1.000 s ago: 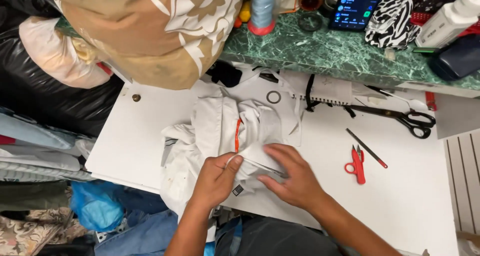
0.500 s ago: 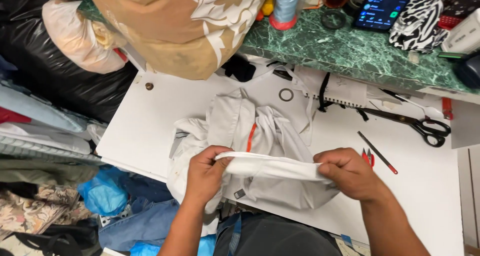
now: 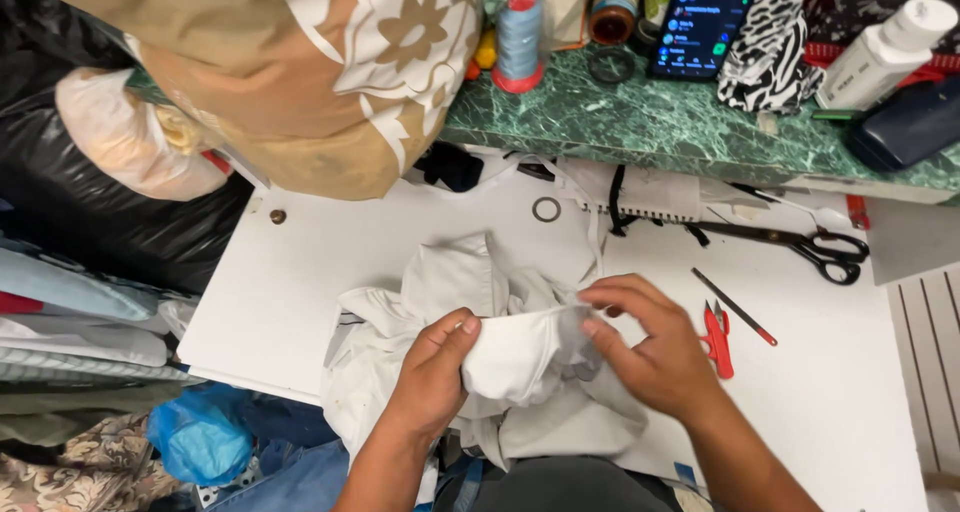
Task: Removing a plastic component from a white garment using a small serrated tool
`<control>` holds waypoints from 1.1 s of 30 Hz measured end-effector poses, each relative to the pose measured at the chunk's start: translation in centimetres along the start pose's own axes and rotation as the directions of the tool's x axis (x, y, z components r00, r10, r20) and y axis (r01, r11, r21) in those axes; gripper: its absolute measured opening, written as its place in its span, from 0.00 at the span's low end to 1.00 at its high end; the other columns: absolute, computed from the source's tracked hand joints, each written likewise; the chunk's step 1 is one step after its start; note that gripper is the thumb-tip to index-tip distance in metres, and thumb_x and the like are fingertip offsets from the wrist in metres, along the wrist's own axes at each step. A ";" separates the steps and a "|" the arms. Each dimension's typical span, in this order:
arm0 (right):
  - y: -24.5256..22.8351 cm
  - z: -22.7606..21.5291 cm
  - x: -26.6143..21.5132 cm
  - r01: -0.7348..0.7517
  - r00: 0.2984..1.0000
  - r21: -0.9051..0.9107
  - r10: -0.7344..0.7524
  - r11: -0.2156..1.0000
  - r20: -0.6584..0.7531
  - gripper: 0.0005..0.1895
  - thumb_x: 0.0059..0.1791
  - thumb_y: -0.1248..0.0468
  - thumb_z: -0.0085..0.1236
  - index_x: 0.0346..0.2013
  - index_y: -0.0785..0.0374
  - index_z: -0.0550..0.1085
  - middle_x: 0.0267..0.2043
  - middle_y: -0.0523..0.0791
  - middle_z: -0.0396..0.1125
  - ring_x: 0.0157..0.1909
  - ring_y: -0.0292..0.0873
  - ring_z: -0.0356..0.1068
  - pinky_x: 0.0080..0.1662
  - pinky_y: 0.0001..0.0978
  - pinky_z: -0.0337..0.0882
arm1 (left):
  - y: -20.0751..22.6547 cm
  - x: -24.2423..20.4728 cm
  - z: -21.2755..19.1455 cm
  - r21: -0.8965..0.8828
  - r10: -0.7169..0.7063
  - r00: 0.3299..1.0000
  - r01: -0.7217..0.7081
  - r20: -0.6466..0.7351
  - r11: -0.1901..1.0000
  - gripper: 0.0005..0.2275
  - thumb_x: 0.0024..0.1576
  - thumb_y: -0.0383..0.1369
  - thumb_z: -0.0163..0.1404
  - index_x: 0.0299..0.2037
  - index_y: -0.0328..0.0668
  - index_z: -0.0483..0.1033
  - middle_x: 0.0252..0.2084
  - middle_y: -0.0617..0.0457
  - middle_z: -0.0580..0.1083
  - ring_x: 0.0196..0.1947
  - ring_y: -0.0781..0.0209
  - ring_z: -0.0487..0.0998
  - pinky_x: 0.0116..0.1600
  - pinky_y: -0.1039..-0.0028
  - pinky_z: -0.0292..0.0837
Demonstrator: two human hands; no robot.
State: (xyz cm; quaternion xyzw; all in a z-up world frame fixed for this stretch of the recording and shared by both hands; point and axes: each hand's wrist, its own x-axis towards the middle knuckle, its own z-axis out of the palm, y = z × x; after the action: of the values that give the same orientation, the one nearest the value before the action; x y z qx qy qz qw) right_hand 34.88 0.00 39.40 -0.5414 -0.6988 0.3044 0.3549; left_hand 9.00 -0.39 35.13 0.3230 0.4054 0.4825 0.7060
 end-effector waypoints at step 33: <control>-1.1 1.1 -1.4 0.354 0.922 -0.083 -0.362 0.932 -0.134 0.07 0.47 0.67 0.64 0.39 0.62 0.81 0.38 0.45 0.74 0.31 0.36 0.72 0.32 0.21 0.74 | -0.4 -0.1 3.6 0.349 0.127 0.981 -0.172 0.148 0.921 0.11 0.62 0.38 0.51 0.39 0.39 0.81 0.35 0.56 0.79 0.38 0.67 0.77 0.44 0.77 0.71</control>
State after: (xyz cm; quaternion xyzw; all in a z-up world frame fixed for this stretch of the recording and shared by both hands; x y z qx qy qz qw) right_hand 33.62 -1.62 39.46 -0.4356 -0.7662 0.1734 0.4394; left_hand 12.38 -0.83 36.46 0.5061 0.4170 0.4317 0.6194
